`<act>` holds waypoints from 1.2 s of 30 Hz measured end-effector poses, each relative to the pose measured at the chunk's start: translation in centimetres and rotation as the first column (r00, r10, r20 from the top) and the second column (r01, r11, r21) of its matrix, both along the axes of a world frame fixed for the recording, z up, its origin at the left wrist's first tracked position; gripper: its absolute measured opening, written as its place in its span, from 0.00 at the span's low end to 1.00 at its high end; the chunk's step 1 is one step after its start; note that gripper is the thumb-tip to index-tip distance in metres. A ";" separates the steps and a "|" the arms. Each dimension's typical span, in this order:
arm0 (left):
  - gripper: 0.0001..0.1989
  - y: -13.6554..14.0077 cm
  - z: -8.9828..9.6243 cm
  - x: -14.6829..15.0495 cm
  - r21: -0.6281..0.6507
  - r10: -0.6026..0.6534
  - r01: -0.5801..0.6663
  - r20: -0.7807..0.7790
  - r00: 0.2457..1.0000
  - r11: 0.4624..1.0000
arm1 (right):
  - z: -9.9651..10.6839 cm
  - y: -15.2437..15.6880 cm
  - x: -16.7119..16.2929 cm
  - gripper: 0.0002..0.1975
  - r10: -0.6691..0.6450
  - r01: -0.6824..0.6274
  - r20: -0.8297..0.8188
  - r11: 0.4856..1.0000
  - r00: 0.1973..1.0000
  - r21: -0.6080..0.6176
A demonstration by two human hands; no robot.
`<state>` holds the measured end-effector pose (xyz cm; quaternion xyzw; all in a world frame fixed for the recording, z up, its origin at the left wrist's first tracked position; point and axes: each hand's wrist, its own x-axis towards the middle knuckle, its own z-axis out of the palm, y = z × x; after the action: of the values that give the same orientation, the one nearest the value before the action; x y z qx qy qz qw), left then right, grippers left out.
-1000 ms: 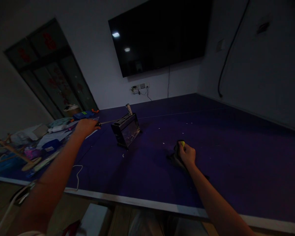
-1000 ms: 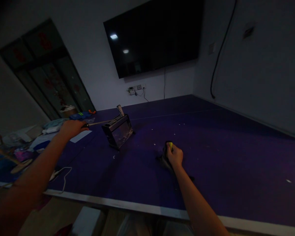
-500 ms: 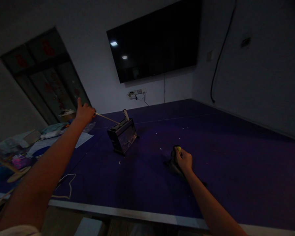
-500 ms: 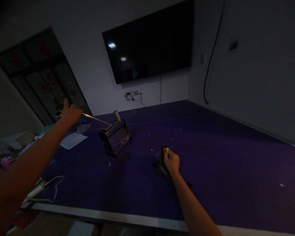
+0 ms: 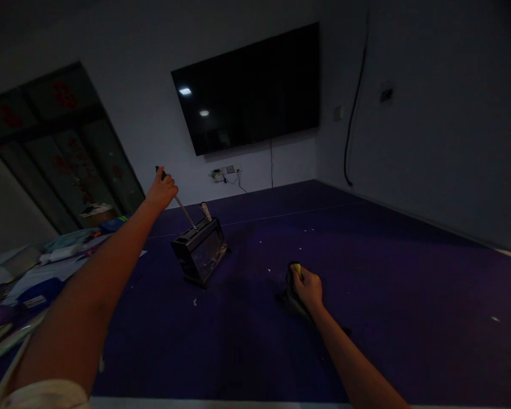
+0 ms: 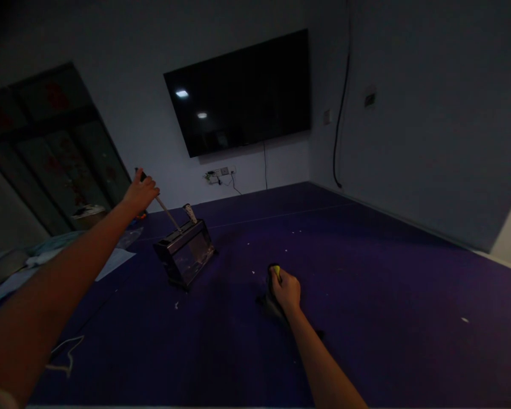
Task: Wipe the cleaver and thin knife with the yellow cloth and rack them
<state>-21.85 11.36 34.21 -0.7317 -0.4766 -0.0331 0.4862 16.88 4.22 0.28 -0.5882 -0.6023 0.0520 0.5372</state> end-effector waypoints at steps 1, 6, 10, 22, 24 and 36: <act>0.13 0.3 -0.2 0.4 -0.038 -0.030 0.031 0.016 0.999 0.999 | 0.0 0.0 0.0 0.28 -0.003 0.003 0.006 1.000 1.000 -0.005; 0.16 1.5 -3.4 2.7 -0.201 -0.042 0.039 -0.014 0.999 0.979 | -0.1 0.1 -0.1 0.28 -0.008 0.009 0.007 1.000 1.000 -0.019; 0.17 1.6 -7.4 3.7 -0.268 0.005 -0.026 -0.081 0.997 0.963 | -0.1 0.2 0.0 0.28 -0.001 0.002 0.034 1.000 0.999 -0.023; 0.18 0.4 -11.3 3.7 -0.329 -0.014 0.019 0.017 1.000 0.944 | 0.5 -0.2 0.0 0.28 -0.016 0.018 0.094 0.999 0.995 -0.027; 0.21 -0.3 -11.2 3.9 -0.308 -0.058 0.092 0.116 0.992 0.947 | 0.8 -0.3 0.0 0.28 -0.021 0.024 0.104 0.999 0.994 -0.033; 0.16 -11.2 -24.9 13.8 0.174 -0.267 0.226 0.826 0.496 0.958 | 5.4 -2.9 3.7 0.18 -0.169 0.178 0.185 0.984 0.968 -0.028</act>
<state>-8.01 0.19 9.30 -0.6744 -0.5410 -0.4602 0.2016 20.55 1.35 5.70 -0.6528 -0.5937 -0.0356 0.4691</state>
